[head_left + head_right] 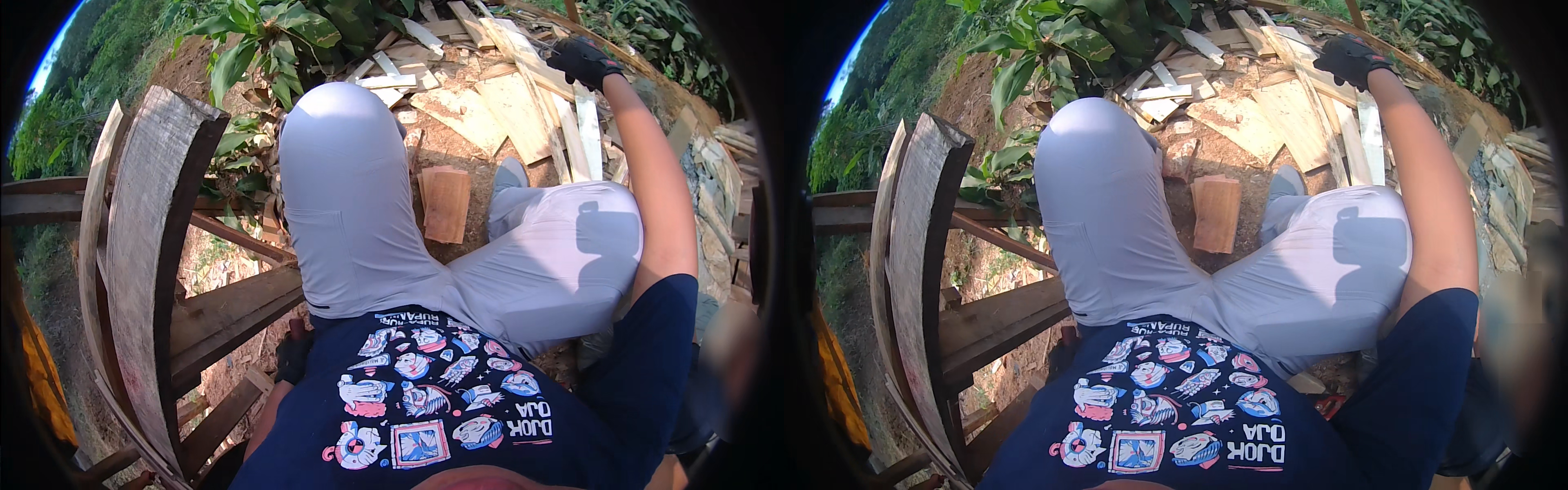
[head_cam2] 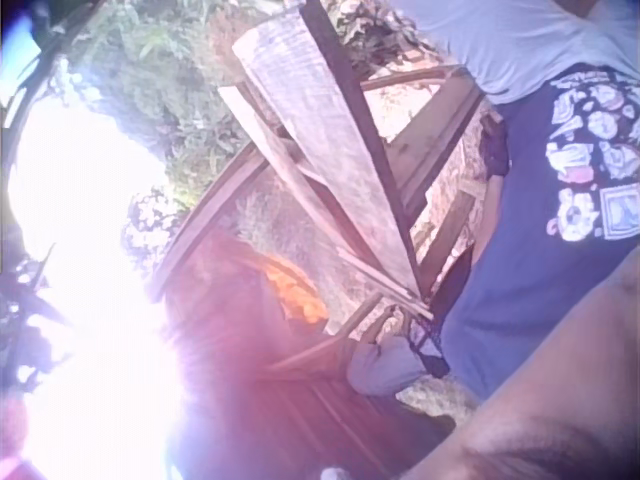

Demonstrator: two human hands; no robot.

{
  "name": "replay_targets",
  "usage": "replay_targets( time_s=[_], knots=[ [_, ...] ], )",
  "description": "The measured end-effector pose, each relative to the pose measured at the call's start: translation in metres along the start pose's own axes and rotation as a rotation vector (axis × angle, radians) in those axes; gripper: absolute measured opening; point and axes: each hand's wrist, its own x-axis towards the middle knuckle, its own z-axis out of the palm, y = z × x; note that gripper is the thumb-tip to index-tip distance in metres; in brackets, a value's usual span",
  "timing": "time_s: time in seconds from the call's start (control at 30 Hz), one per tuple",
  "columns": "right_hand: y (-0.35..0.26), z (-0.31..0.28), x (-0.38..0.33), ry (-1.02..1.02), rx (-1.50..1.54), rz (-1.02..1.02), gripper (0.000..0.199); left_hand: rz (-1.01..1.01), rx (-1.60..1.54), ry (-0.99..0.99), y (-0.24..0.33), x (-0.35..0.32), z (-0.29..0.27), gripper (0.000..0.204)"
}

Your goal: The person sits on the ground and sands a small rectangular block of wood using a sanding block. They rotate the block to sand different sides and edges, then place it down and pick up a larger plank to sand its surface.

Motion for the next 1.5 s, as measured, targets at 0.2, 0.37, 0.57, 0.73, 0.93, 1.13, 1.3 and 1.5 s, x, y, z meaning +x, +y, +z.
replay_targets(
  time_s=[0.2, 0.37, 0.57, 0.73, 0.93, 1.13, 1.3, 1.5],
  knots=[
    [-0.010, 0.003, -0.005, -0.070, 0.017, 0.079, 0.051, 0.334, -0.236, -0.304, -0.064, 0.047, 0.041, 0.051],
    [0.001, 0.011, 0.004, -0.076, 0.069, 0.044, 0.050, 0.051, -1.076, -0.440, -0.183, 0.103, 0.127, 0.041],
    [-0.018, 0.005, -0.012, -0.105, 0.076, 0.084, 0.047, -0.101, -1.192, -0.528, -0.194, 0.098, 0.147, 0.044],
    [-0.009, 0.011, -0.004, -0.110, 0.044, 0.072, 0.041, -0.136, -0.858, -0.420, -0.157, 0.057, 0.114, 0.043],
    [-0.001, 0.015, 0.001, -0.133, 0.044, 0.062, 0.043, -0.157, -0.697, -0.381, -0.125, 0.038, 0.075, 0.043],
    [-0.010, 0.022, 0.002, -0.121, 0.044, 0.069, 0.048, -0.162, -0.636, -0.371, -0.114, 0.031, 0.061, 0.043],
    [0.018, 0.032, 0.003, -0.073, 0.093, 0.020, 0.044, -0.143, -0.578, -0.376, -0.105, 0.041, 0.047, 0.042],
    [-0.003, 0.022, -0.004, -0.075, 0.018, 0.058, 0.042, -0.138, -0.540, -0.380, -0.099, 0.039, 0.039, 0.042]
  ],
)
